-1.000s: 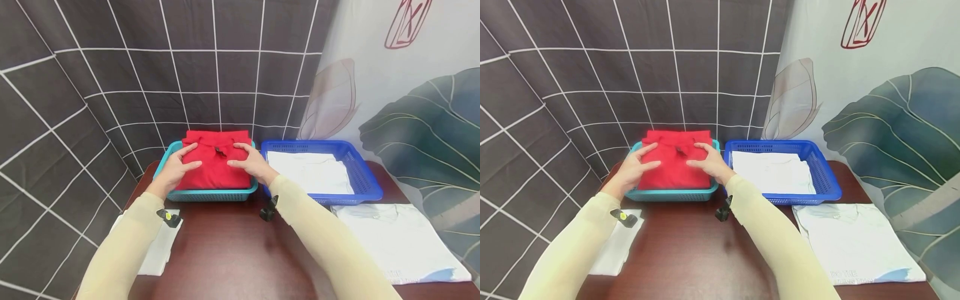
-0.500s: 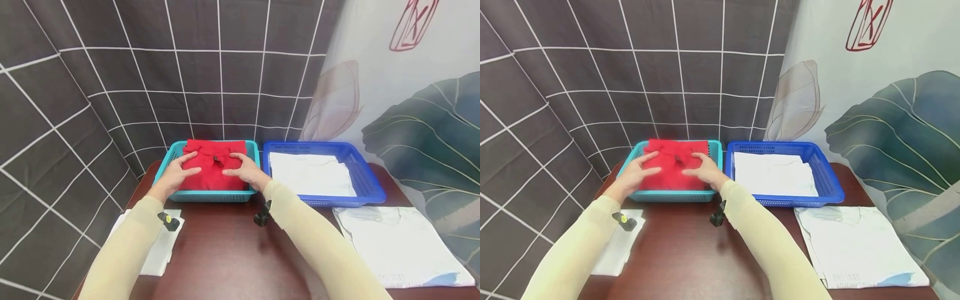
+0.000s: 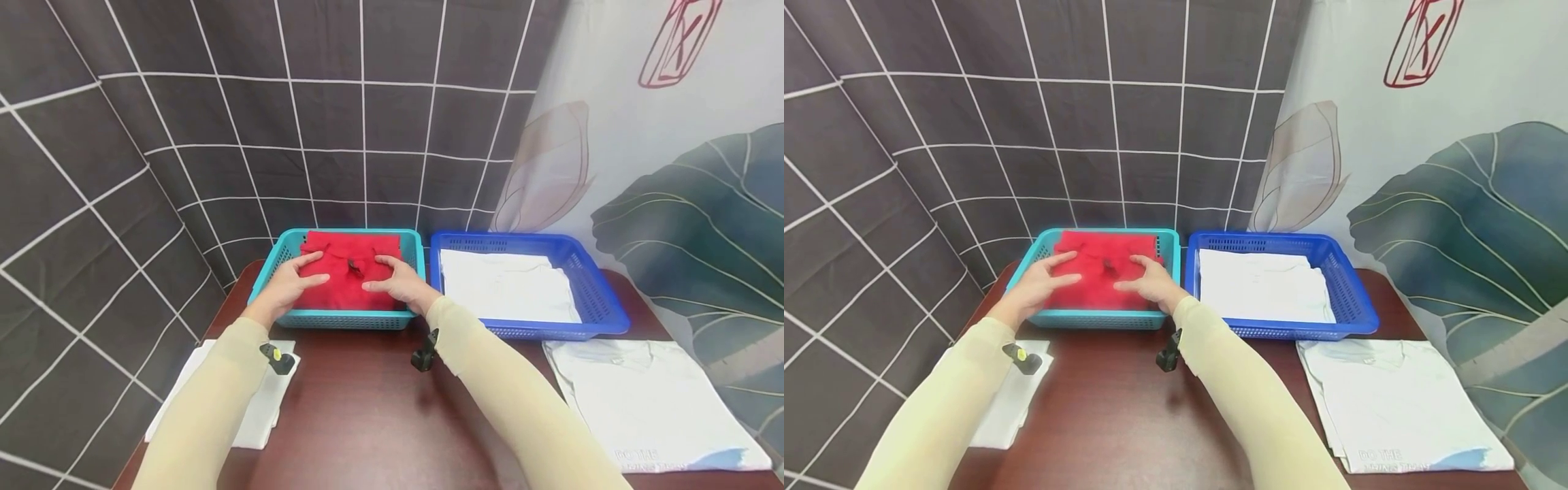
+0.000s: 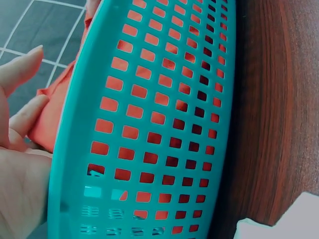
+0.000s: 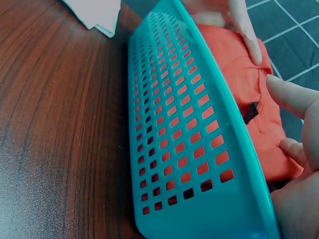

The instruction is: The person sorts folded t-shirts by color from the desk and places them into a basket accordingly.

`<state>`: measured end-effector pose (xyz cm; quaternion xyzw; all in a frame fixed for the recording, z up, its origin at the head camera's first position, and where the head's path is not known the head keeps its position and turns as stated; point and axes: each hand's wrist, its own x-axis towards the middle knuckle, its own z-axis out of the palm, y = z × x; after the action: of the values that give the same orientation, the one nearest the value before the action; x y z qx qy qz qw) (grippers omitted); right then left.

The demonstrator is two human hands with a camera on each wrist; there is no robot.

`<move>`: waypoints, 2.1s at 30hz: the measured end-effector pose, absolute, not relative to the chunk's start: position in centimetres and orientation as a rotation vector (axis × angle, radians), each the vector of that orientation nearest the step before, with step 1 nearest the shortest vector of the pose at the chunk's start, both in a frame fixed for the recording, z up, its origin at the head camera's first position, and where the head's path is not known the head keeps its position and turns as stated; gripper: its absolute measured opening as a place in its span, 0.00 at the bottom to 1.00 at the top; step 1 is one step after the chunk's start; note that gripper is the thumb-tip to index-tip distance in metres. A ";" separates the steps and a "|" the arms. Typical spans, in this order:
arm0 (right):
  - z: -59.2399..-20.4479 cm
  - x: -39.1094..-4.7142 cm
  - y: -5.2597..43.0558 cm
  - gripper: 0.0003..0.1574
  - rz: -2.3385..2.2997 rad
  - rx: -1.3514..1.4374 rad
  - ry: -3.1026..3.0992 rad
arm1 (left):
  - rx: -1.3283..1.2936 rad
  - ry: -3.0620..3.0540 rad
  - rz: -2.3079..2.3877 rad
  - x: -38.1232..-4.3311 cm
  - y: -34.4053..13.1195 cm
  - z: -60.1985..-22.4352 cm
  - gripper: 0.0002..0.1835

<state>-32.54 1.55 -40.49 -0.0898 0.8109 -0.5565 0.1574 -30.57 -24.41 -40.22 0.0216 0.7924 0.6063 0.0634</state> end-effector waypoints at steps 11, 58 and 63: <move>-40.9 -32.4 1.4 0.51 -1.603 -0.258 2.392 | 0.021 2.703 1.422 -30.4 -25.6 -39.8 0.45; -44.9 -19.6 2.0 0.40 -1.404 -1.126 2.287 | 0.462 3.077 0.265 -14.3 -35.3 -45.8 0.60; -45.4 -19.6 2.3 0.46 -1.371 -1.112 2.279 | 0.399 3.041 0.221 -14.2 -35.5 -47.4 0.60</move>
<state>-19.60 2.30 -45.43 -0.3825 0.7840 -0.4716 0.1290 -14.17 -35.51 -47.40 0.1297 0.9884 0.0719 0.0331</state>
